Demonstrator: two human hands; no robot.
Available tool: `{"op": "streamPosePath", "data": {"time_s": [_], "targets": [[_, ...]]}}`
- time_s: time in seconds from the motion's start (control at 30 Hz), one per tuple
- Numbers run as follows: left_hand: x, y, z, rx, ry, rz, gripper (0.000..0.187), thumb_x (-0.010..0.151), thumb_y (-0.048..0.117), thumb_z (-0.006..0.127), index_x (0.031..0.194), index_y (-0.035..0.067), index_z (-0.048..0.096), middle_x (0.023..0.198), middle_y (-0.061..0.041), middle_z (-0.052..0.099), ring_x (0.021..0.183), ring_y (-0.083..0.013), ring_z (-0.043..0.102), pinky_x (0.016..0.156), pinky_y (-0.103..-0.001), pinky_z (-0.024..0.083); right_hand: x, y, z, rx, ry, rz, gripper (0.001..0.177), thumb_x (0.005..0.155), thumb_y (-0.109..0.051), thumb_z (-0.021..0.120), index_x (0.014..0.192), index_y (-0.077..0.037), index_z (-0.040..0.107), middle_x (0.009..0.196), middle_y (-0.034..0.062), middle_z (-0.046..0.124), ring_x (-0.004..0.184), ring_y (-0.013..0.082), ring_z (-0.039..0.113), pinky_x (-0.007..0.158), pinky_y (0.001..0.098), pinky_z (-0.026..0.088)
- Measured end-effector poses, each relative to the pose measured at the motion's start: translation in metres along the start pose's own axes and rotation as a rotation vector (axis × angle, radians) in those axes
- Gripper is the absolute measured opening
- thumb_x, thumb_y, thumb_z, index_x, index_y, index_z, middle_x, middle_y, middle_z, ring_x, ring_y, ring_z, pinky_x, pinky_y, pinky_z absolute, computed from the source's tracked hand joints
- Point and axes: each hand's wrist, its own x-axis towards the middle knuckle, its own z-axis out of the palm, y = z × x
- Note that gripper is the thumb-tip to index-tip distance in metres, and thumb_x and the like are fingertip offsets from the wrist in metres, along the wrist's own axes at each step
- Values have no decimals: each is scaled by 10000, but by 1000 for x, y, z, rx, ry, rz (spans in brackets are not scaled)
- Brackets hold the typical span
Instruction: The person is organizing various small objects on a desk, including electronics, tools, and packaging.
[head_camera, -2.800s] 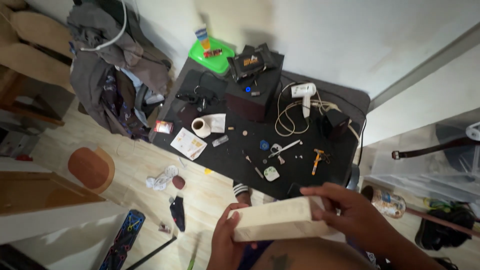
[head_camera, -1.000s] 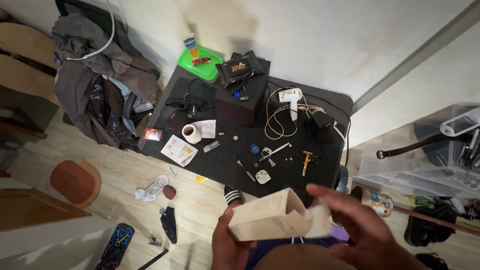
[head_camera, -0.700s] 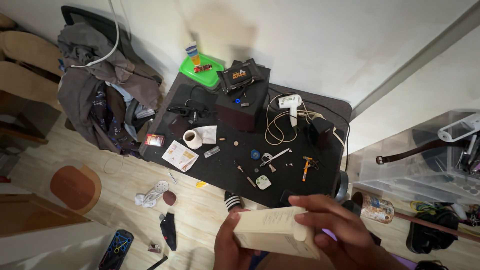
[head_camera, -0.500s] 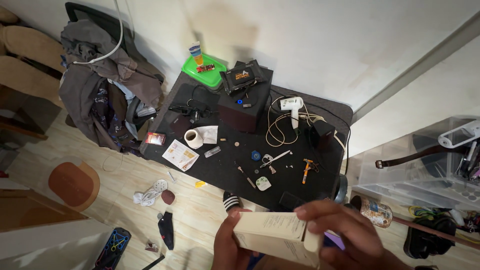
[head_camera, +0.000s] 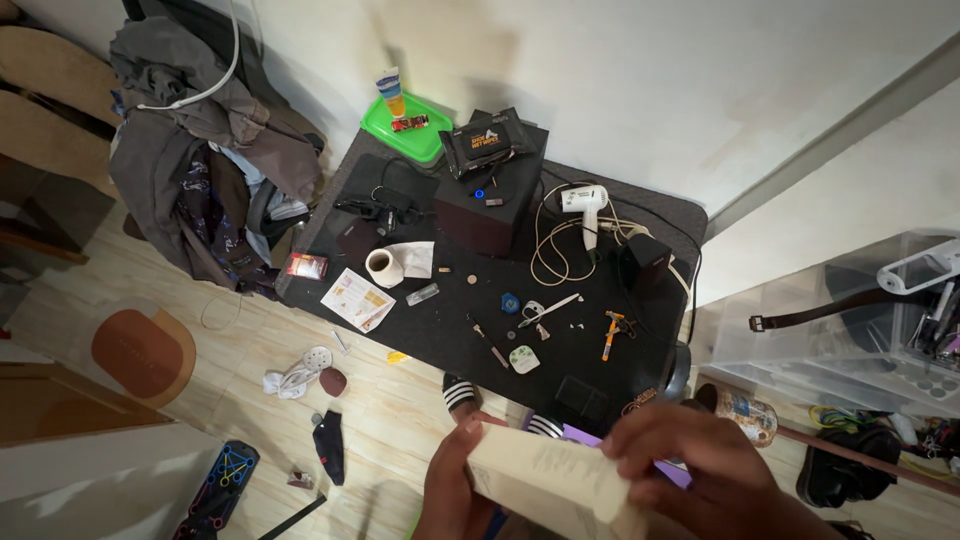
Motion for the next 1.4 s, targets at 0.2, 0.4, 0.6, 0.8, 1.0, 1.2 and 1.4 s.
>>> {"op": "streamPosePath", "data": {"time_s": [0.2, 0.4, 0.6, 0.8, 1.0, 1.2, 1.4], "targets": [[7, -6, -11, 13, -14, 2, 358, 914, 307, 525, 1048, -8, 632, 907, -177, 668, 880, -264, 677, 814, -403, 552, 8, -11, -14, 77, -142, -52, 325, 968, -328, 737, 1103, -33, 736, 1072, 140, 745, 994, 273, 755, 833, 369, 630], [0, -4, -14, 73, -96, -15, 340, 921, 325, 529, 1033, 21, 633, 883, -133, 649, 865, -234, 649, 808, -384, 522, 7, -17, -21, 96, -278, -51, 230, 963, -262, 745, 1087, -71, 775, 1093, 157, 751, 1014, 309, 774, 852, 376, 643], [-7, 2, -4, 94, -62, -91, 352, 903, 350, 526, 1022, 35, 630, 858, -126, 645, 833, -221, 646, 783, -377, 524, -7, -11, -15, -6, -170, -103, 106, 911, -196, 812, 963, -104, 805, 984, 62, 765, 883, 185, 803, 812, 338, 640], [-14, 9, -1, 198, -99, -140, 383, 910, 407, 515, 1028, 61, 629, 793, -115, 599, 749, -211, 594, 666, -374, 457, 10, -29, -11, 20, -171, -83, 67, 894, -140, 806, 905, -89, 764, 952, 37, 738, 839, 163, 807, 717, 321, 646], [-14, 12, -5, 298, -77, -82, 399, 898, 389, 514, 1015, 32, 650, 829, -125, 612, 849, -207, 610, 792, -352, 484, 14, -33, -10, -61, -254, -162, 130, 875, -193, 812, 905, -113, 714, 922, 17, 718, 787, 145, 765, 634, 290, 577], [-15, 14, -7, 241, -82, -112, 371, 910, 375, 515, 998, 37, 638, 795, -119, 594, 826, -203, 594, 781, -361, 478, 27, -46, -14, -77, -256, -157, 133, 906, -229, 795, 926, -141, 698, 906, -7, 709, 791, 137, 779, 648, 296, 596], [-2, 7, -28, 346, -147, 20, 377, 930, 366, 496, 970, 25, 649, 798, -99, 623, 802, -165, 600, 766, -314, 471, 23, -54, -16, -389, -227, -293, 164, 897, -253, 729, 1034, -163, 735, 1005, -35, 745, 883, 161, 767, 648, 285, 593]]}}
